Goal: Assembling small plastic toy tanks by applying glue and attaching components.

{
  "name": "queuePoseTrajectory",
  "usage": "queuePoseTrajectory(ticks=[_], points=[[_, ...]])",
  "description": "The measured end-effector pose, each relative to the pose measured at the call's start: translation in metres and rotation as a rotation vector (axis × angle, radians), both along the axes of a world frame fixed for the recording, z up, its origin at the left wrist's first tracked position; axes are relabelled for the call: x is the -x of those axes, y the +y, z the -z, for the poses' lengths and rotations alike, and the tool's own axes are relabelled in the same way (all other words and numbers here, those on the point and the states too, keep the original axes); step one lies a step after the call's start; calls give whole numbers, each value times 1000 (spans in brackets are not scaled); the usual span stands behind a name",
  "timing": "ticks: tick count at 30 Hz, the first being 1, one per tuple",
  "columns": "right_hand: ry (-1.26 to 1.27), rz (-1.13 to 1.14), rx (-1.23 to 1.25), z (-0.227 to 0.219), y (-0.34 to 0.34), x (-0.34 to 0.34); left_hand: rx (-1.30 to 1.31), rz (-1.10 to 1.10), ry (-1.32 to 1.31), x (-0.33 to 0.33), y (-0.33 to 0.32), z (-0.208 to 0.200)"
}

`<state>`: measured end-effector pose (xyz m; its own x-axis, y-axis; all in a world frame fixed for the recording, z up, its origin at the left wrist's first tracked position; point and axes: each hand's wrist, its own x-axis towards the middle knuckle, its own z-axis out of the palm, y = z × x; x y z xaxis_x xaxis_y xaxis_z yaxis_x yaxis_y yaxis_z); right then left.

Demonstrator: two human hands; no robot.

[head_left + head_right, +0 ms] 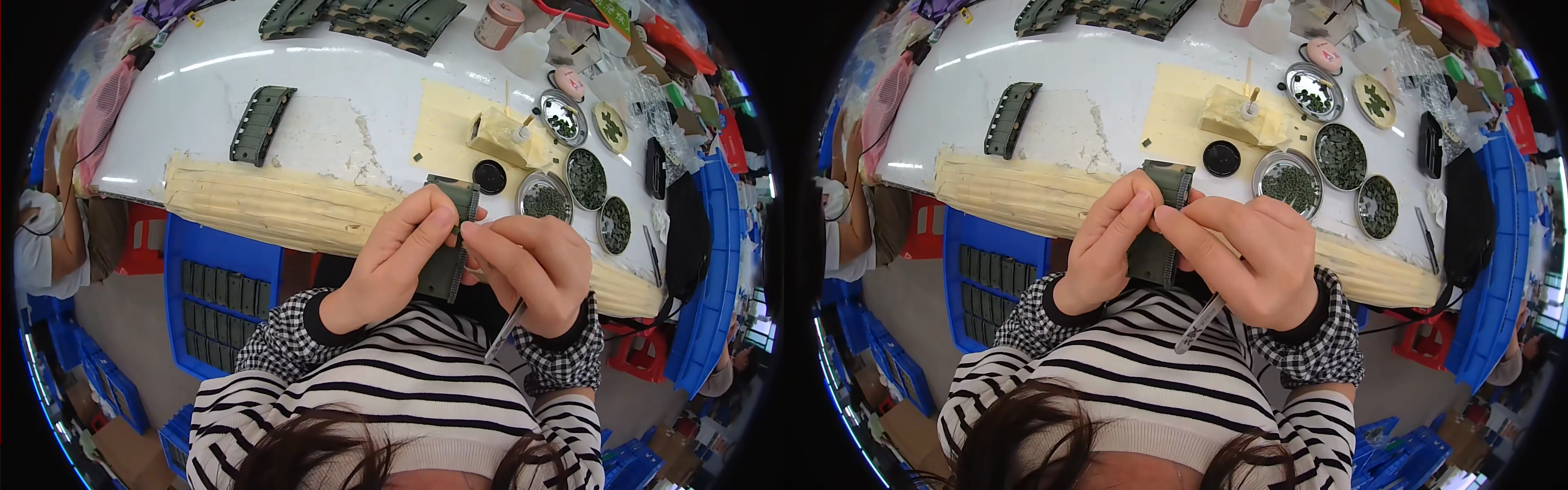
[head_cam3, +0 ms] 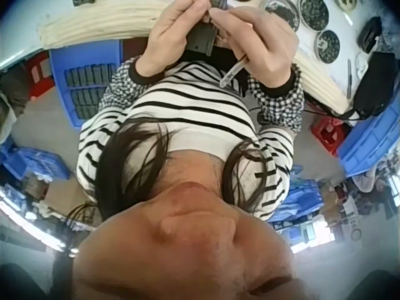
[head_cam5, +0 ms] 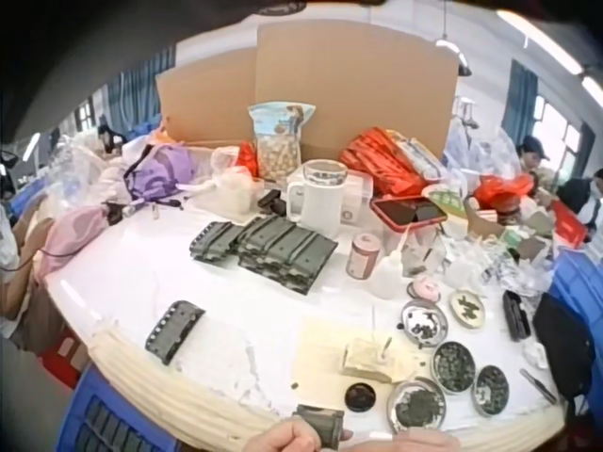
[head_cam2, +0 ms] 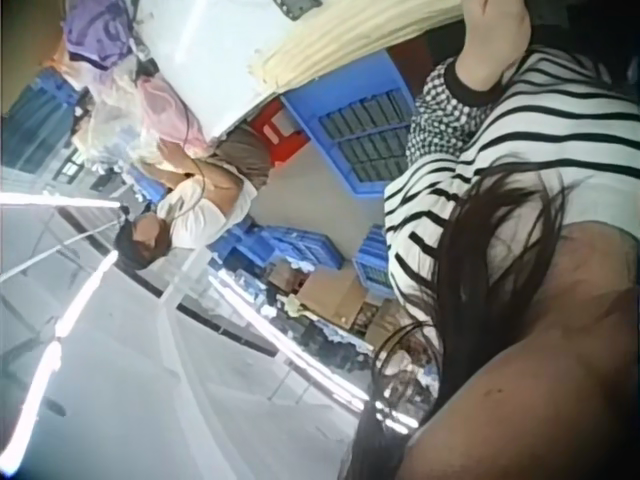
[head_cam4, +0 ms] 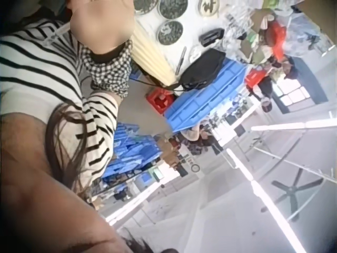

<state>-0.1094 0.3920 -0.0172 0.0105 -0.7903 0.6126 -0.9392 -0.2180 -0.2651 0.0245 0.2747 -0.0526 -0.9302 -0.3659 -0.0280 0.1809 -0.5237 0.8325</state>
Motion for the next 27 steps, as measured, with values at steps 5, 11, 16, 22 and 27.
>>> queuePoseTrajectory(ticks=[5,11,16,22,27], points=[[346,-28,34,-2,1,3,67,82,28,-1,-2,2],[-17,70,61,-3,-3,2,189,-37,-6,-5,6,2],[-150,128,81,-3,-12,0,687,-188,56,-1,9,6],[-112,100,48,-5,-17,-1,885,-207,6,-6,11,3],[-78,96,22,-10,-16,-1,988,-249,19,-5,12,1]])
